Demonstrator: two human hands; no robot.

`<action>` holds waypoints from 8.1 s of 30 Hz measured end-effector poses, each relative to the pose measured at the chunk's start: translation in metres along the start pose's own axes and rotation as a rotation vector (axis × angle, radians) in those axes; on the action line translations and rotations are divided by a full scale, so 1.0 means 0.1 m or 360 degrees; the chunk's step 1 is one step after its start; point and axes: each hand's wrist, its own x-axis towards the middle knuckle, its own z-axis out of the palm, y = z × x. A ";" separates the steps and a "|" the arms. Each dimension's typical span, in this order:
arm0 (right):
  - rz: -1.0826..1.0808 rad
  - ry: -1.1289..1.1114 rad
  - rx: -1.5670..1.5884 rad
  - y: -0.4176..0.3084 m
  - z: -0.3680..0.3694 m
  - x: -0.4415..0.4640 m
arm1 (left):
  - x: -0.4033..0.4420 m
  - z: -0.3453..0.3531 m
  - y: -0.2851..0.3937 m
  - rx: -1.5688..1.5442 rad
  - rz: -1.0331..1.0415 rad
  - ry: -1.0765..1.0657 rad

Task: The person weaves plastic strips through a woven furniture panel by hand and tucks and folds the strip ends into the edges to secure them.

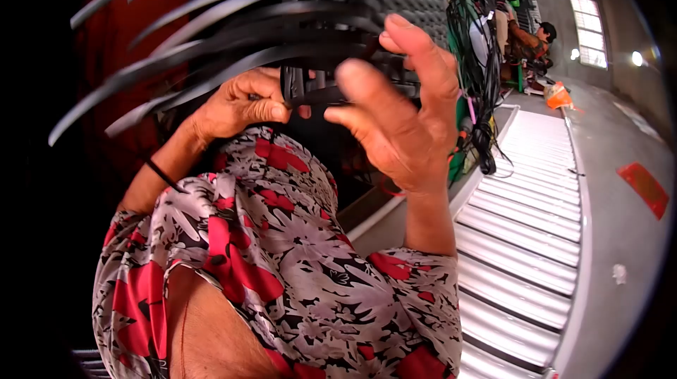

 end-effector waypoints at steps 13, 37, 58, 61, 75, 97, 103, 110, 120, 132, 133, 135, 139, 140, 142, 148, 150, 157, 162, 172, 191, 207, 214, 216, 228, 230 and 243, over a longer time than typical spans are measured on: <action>0.0162 0.0176 0.0138 0.04 0.04 -0.10 | -0.05 -0.01 0.07 0.0168 -0.0122 0.0063; -0.0005 0.0008 0.0561 0.00 -0.02 0.25 | -0.09 0.55 1.02 0.0116 0.0391 0.1123; 0.0724 -0.0712 0.0503 -0.02 -0.34 0.85 | -0.28 0.39 0.96 -0.0084 0.0293 0.0967; 0.0695 -0.0699 0.0466 -0.09 -0.35 0.65 | -0.35 0.37 0.84 0.0026 0.0247 0.0974; -0.0159 -0.0519 0.0504 -0.32 0.05 0.71 | -0.28 0.59 1.13 0.0495 0.0300 0.0940; 0.0395 0.0019 0.0050 -0.82 -0.11 1.13 | 0.42 0.34 1.41 0.1501 0.1715 0.1415; 0.0500 -0.0345 0.0170 -0.45 -0.38 1.04 | 0.45 0.35 1.34 0.1511 0.1724 0.1391; 0.0280 -0.0264 -0.0390 -0.48 -0.25 0.91 | 0.52 0.43 1.27 0.1493 0.1691 0.1348; -0.0364 -0.0172 -0.0638 -0.43 -0.36 0.65 | -0.12 0.41 0.67 0.1439 0.1538 0.0602; -0.0284 -0.0739 -0.0815 -0.65 -0.39 0.69 | -0.01 0.27 0.26 0.1702 0.0779 0.0779; -0.0306 -0.0762 -0.0833 -0.66 -0.39 0.70 | 0.00 0.29 0.22 0.1694 0.0776 0.0780; -0.0345 -0.0826 -0.0887 -0.70 -0.37 0.73 | 0.04 0.35 0.18 0.1624 0.0788 0.0945; -0.0371 -0.1000 -0.0873 -0.77 -0.34 0.84 | 0.06 0.35 0.25 0.1528 0.0537 0.0703; -0.0373 -0.1043 -0.0857 -0.79 -0.32 0.87 | 0.07 0.37 0.22 0.1541 0.0547 0.0780; -0.0419 -0.1185 -0.0930 -0.81 -0.29 0.93 | 0.09 0.36 0.19 0.1395 0.0560 0.0773; -0.0501 -0.1663 -0.1178 -0.82 -0.15 1.02 | 0.19 0.39 0.18 0.1004 0.0519 0.0835; -0.0537 -0.1583 -0.1182 -0.73 -0.09 0.97 | 0.17 0.36 0.17 0.0832 0.0481 0.0721; -0.0600 -0.1000 -0.0953 -0.66 -0.36 1.02 | 0.11 0.38 0.46 0.0106 -0.0021 0.0872; -0.0683 -0.0419 -0.0594 -0.75 -0.65 0.59 | 0.03 0.05 0.30 -0.0994 0.0237 0.0508; -0.0029 -0.0728 -0.0311 -0.48 0.12 0.50 | -0.15 0.12 0.60 -0.0537 0.0087 0.0356; 0.0048 -0.0496 -0.0115 -0.57 -0.08 0.29 | 0.07 0.39 0.27 -0.0306 -0.0328 0.0810; 0.0131 -0.1145 -0.0638 -0.71 -0.12 0.43 | 0.01 0.33 0.12 -0.0716 -0.0195 0.0642; -0.0197 -0.0844 -0.0370 -0.49 0.02 0.28 | -0.04 0.30 0.11 -0.0083 0.0557 0.0397; -0.0250 -0.0554 -0.0213 -0.44 0.06 0.23 | -0.10 0.18 0.16 -0.0109 0.0412 0.0382; -0.0001 -0.0088 -0.0274 -0.29 -0.20 0.10 | -0.29 -0.41 -0.58 0.0476 -0.0799 0.0577; 0.0191 -0.0053 -0.0316 -0.27 -0.26 0.16 | -0.36 -0.53 -0.52 0.1174 -0.0544 0.0701; 0.0554 -0.0432 0.0113 -0.15 -0.11 0.61 | 0.10 0.23 0.60 0.1098 0.0103 0.0811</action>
